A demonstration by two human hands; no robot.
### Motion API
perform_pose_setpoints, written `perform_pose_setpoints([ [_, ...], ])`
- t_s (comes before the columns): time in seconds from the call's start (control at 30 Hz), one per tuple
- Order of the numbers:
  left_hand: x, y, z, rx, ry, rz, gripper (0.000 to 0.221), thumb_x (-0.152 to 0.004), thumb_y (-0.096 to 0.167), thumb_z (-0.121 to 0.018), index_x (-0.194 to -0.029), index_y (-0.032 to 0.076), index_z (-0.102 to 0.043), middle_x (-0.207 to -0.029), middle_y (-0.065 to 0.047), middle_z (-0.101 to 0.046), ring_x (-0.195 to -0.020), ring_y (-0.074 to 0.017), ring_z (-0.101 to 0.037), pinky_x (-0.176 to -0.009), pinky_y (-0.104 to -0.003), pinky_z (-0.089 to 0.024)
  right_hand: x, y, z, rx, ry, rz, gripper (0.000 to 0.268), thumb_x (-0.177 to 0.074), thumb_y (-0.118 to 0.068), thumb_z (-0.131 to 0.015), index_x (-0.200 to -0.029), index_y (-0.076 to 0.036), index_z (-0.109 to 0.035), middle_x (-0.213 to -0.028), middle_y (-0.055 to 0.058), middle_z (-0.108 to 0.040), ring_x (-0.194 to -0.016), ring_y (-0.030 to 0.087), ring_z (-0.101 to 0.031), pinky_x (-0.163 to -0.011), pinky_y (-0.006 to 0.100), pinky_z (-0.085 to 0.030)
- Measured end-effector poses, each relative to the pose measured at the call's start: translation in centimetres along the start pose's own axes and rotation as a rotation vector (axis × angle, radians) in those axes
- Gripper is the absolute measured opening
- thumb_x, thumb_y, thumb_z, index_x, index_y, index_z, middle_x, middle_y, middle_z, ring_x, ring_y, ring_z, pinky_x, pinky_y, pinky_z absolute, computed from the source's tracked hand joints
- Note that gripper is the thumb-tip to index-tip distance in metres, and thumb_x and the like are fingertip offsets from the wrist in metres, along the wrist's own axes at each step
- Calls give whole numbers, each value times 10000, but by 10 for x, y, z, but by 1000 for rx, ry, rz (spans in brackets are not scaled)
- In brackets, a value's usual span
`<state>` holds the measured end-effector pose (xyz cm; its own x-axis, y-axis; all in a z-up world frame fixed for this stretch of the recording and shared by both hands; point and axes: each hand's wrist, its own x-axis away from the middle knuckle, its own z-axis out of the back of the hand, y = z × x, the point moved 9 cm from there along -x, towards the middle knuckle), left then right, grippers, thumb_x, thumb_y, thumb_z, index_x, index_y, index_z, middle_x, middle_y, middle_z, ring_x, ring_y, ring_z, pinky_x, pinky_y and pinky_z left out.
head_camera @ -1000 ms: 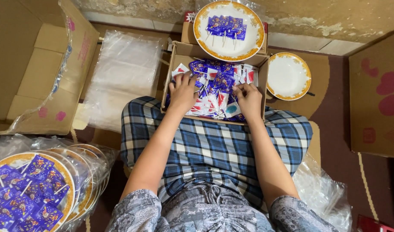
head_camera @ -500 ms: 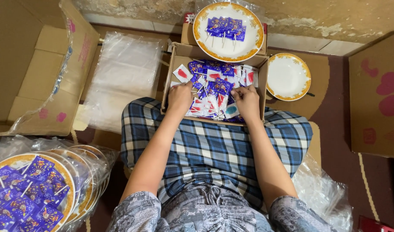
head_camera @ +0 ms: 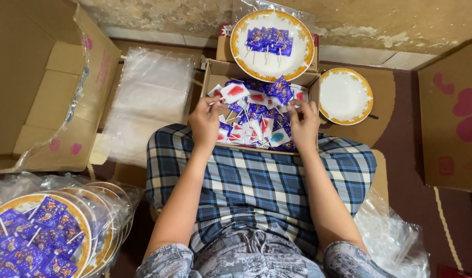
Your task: Arranging small blue sachets onto a decorative plate in a circular pattern for packaging.
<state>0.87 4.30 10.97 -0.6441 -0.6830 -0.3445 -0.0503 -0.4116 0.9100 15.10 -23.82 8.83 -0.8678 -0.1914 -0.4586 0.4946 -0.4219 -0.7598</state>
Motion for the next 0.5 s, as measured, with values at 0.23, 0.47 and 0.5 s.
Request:
perform_pose_setpoints([
  [0.23,-36,28,-13,351,-24,61,87,-983,-44,-606,-1045,-62,-665,-988,-237,-769,-821,-213,-770,-687,-267,-615,-29,-1,11,-50,105,-17,51,-982,-71,-772,-1024,-70,-742,-857,75,-567,-785,260,-678,-686,357,-516],
  [0.47,-84,11,-57,-51,63,-249,52,-899,203,-786,-891,182,-738,-737,35,-774,-735,-156,-755,-713,-300,-551,-93,24,-3,180,-26,-34,100,-891,-195,-840,-910,-108,-796,-702,97,-591,-733,365,-667,-705,455,-523],
  [0.5,-88,10,-62,-120,78,-285,80,-906,249,-789,-878,200,-731,-732,71,-765,-799,-169,-740,-794,-327,-515,-102,26,-7,234,-58,-33,101,-884,-224,-835,-892,-130,-801,-672,85,-599,-741,364,-675,-714,448,-528],
])
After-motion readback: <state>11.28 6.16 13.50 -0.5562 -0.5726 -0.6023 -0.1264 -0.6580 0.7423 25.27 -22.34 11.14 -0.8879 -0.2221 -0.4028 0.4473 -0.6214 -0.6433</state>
